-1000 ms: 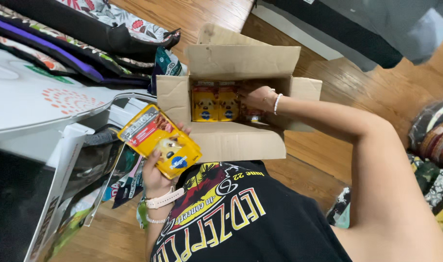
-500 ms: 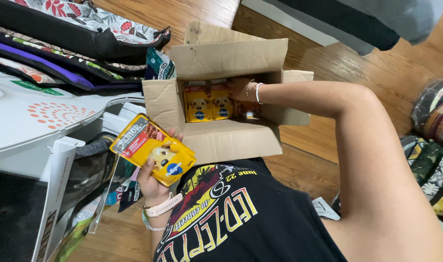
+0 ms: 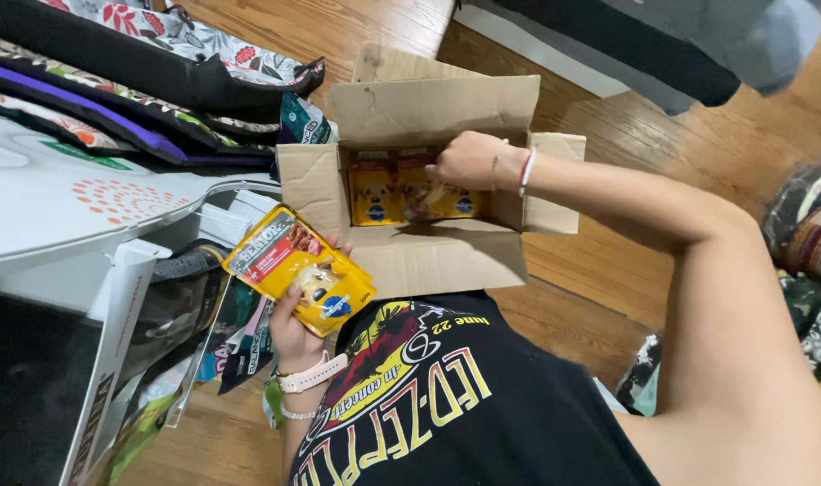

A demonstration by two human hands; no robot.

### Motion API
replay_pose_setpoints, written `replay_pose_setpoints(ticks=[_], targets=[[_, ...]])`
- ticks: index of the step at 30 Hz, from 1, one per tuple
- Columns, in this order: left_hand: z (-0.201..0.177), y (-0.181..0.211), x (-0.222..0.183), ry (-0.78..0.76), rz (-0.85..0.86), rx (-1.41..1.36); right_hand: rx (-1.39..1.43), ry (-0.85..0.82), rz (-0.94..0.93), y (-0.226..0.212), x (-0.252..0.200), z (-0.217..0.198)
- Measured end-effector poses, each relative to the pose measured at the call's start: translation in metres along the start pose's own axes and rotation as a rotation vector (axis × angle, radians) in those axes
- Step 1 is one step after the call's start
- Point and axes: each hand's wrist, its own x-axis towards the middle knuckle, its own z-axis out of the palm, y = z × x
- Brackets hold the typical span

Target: The person takes pouches of cat and dog food from a cardboard box and places them onto a display shelf, organizing them into specific cardboard dispensers.

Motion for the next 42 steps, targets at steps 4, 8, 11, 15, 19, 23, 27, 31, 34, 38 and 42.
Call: replay_pose_setpoints(ticks=[4,8,11,15,19,23,27,31,34,38,42], targets=[[0.001,0.002,-0.002,0.014,0.044,0.001,0.331,-0.098,0.154,-0.016,-0.008,-0.06],[0.04,0.015,-0.01,0.287,0.07,-0.02,0.79,0.145,0.279,-0.046,-0.007,-0.101],[0.023,0.018,-0.02,0.518,0.107,0.03,1.053,0.207,0.353,-0.076,0.001,-0.13],[0.008,0.021,-0.035,0.655,0.161,0.081,1.326,0.163,0.414,-0.112,0.027,-0.142],[0.033,0.042,-0.06,0.763,0.262,0.213,1.484,0.114,0.351,-0.16,0.054,-0.164],[0.026,0.054,-0.088,0.734,0.413,0.353,1.72,0.181,0.273,-0.205,0.082,-0.159],[0.001,0.059,-0.118,0.685,0.586,0.431,1.849,0.29,0.208,-0.259,0.099,-0.171],[0.009,0.081,-0.153,0.702,0.658,0.54,1.873,0.287,0.117,-0.297,0.114,-0.172],[0.013,0.096,-0.178,0.721,0.697,0.534,1.781,0.305,-0.038,-0.323,0.124,-0.185],[0.027,0.114,-0.214,0.733,0.717,0.435,1.684,0.255,-0.14,-0.357,0.132,-0.191],[0.023,0.122,-0.241,0.672,0.779,0.391,1.584,0.314,-0.205,-0.381,0.141,-0.187]])
